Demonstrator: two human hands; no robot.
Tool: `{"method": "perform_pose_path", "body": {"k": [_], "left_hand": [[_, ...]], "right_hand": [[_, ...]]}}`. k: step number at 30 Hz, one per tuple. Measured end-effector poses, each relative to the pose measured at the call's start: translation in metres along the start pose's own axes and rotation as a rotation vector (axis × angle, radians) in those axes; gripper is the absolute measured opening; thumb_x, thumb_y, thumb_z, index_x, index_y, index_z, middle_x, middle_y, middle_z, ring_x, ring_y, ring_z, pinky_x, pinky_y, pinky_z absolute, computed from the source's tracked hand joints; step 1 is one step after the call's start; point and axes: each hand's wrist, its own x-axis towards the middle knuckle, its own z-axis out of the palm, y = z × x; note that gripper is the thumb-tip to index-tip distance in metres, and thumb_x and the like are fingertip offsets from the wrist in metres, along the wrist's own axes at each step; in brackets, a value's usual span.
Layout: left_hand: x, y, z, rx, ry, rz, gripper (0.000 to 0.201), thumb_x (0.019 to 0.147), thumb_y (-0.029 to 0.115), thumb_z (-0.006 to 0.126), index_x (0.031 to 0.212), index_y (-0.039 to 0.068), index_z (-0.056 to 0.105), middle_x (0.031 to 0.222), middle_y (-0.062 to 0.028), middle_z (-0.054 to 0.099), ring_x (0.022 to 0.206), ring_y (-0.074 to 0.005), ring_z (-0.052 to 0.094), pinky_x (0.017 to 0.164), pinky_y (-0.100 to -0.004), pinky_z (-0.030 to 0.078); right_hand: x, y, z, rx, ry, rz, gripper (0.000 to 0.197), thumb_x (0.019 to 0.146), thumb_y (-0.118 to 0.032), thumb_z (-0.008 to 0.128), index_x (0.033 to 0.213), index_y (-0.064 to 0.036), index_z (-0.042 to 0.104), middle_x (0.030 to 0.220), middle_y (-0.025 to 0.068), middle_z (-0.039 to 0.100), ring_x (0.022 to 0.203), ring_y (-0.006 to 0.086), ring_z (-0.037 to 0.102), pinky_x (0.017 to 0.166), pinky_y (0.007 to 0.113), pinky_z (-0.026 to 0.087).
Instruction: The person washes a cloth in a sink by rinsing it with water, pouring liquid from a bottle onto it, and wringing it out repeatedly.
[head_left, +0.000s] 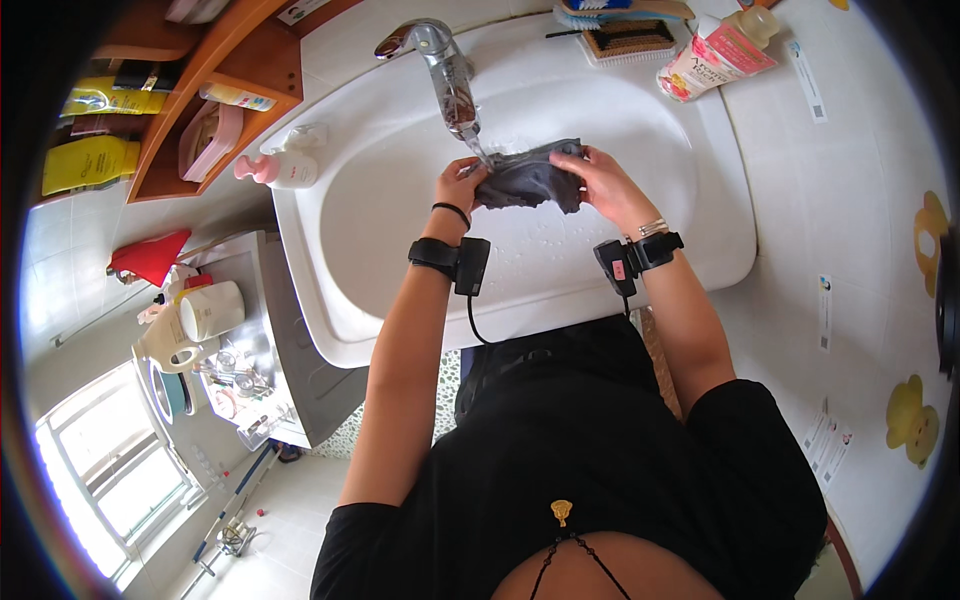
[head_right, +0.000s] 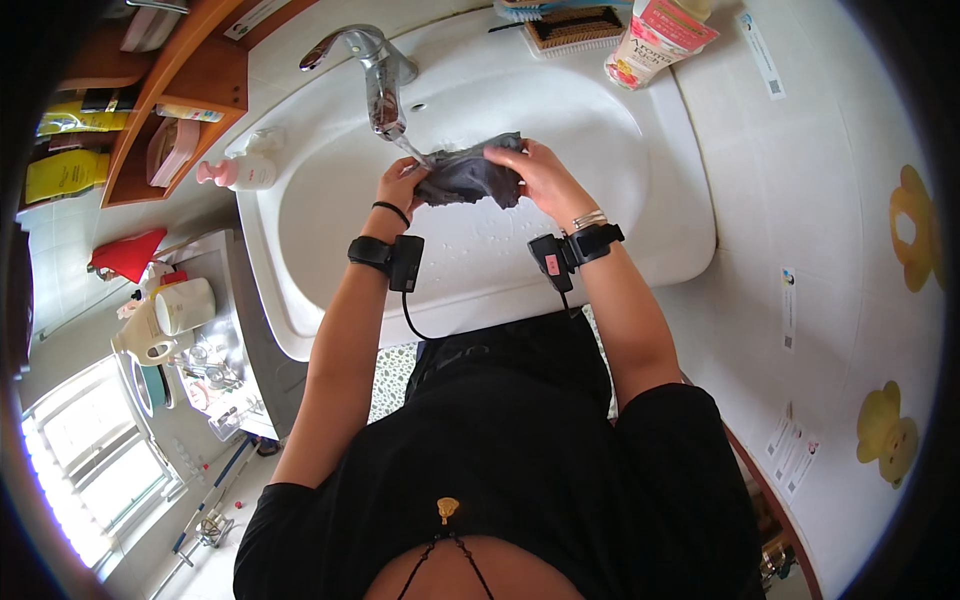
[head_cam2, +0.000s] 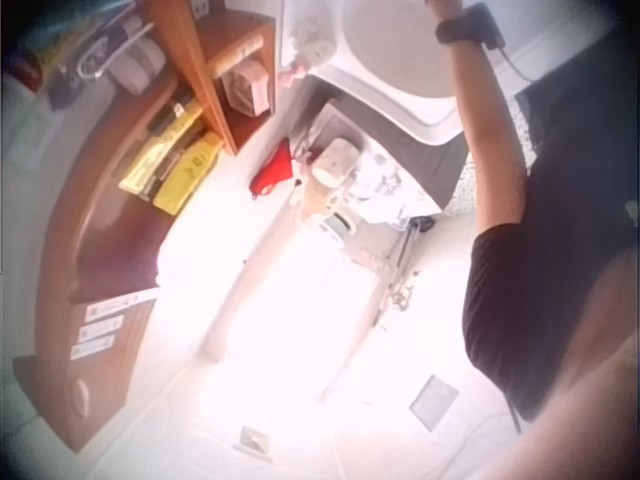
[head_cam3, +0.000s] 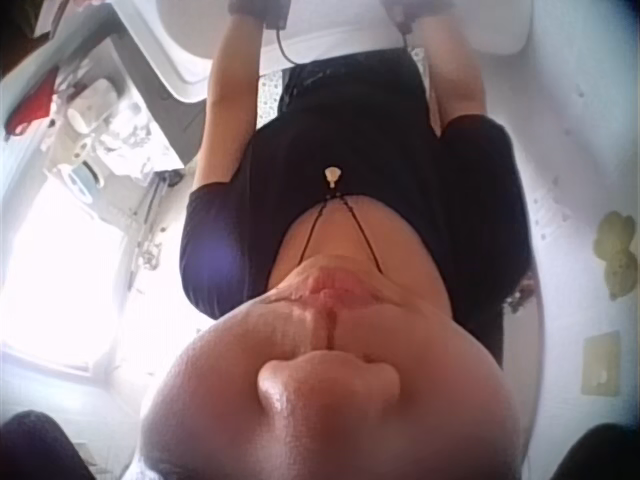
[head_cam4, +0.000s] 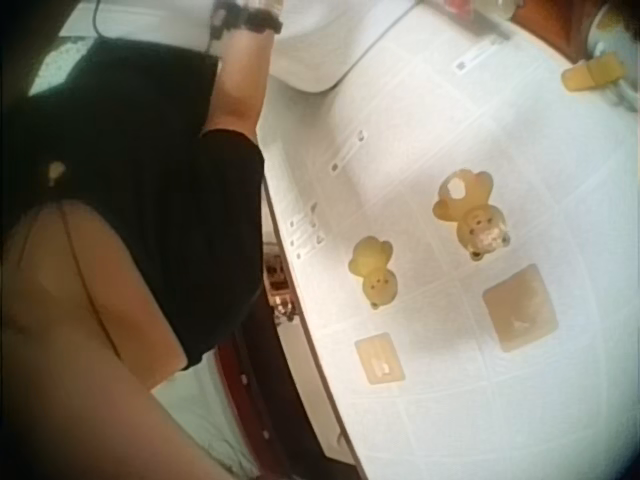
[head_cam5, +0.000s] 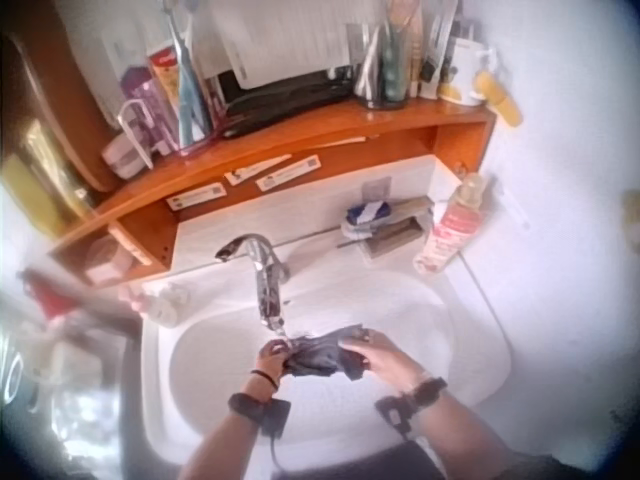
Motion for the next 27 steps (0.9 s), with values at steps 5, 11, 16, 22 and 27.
{"method": "perform_pose_path", "body": {"k": [5, 11, 16, 22, 27], "left_hand": [[-0.004, 0.004, -0.009, -0.304, 0.04, -0.085, 0.018, 0.084, 0.017, 0.046, 0.098, 0.006, 0.049, 0.081, -0.0031, 0.054, 0.072, -0.0151, 0.055, 0.064, -0.029, 0.047], [0.0, -0.008, 0.009, -0.417, 0.076, -0.098, 0.017, 0.079, 0.013, 0.053, 0.092, 0.001, 0.052, 0.081, -0.0073, 0.056, 0.07, -0.0175, 0.056, 0.063, -0.0286, 0.047], [-0.047, 0.016, 0.066, -0.095, -0.018, 0.143, 0.035, 0.067, 0.014, 0.068, 0.091, -0.004, 0.049, 0.081, -0.0105, 0.055, 0.069, -0.0157, 0.056, 0.062, -0.0252, 0.047], [-0.053, 0.008, 0.067, 0.616, 0.049, 0.664, 0.025, 0.067, 0.022, 0.066, 0.076, 0.002, 0.054, 0.067, -0.0098, 0.056, 0.061, -0.0186, 0.056, 0.056, -0.0277, 0.045], [-0.033, 0.006, 0.057, 0.985, 0.024, 1.108, 0.024, 0.078, 0.024, 0.052, 0.062, 0.006, 0.05, 0.06, -0.0103, 0.056, 0.053, -0.0287, 0.054, 0.048, -0.0358, 0.044]], "right_hand": [[0.011, 0.021, -0.015, -0.109, 0.164, -0.036, 0.027, 0.075, -0.023, 0.059, 0.085, 0.0018, 0.055, 0.076, 0.0056, 0.056, 0.064, 0.0113, 0.054, 0.057, 0.022, 0.044], [0.018, 0.035, 0.007, 0.251, 0.112, 0.061, 0.032, 0.083, -0.031, 0.046, 0.097, -0.0014, 0.05, 0.089, 0.0065, 0.055, 0.077, 0.0151, 0.054, 0.06, 0.031, 0.045], [0.023, 0.041, 0.035, 0.789, 0.05, 0.367, 0.038, 0.085, -0.04, 0.039, 0.109, -0.0113, 0.039, 0.11, 0.011, 0.04, 0.098, 0.0305, 0.045, 0.08, 0.054, 0.037], [0.019, 0.049, 0.051, 0.477, -0.29, -0.083, 0.027, 0.087, -0.028, 0.035, 0.094, -0.005, 0.047, 0.093, 0.0085, 0.052, 0.085, 0.018, 0.052, 0.077, 0.035, 0.044], [0.056, 0.076, 0.048, 0.848, -0.243, 0.091, 0.023, 0.086, -0.022, 0.035, 0.093, -0.0036, 0.047, 0.093, 0.0088, 0.052, 0.085, 0.0184, 0.051, 0.077, 0.033, 0.044]]}}
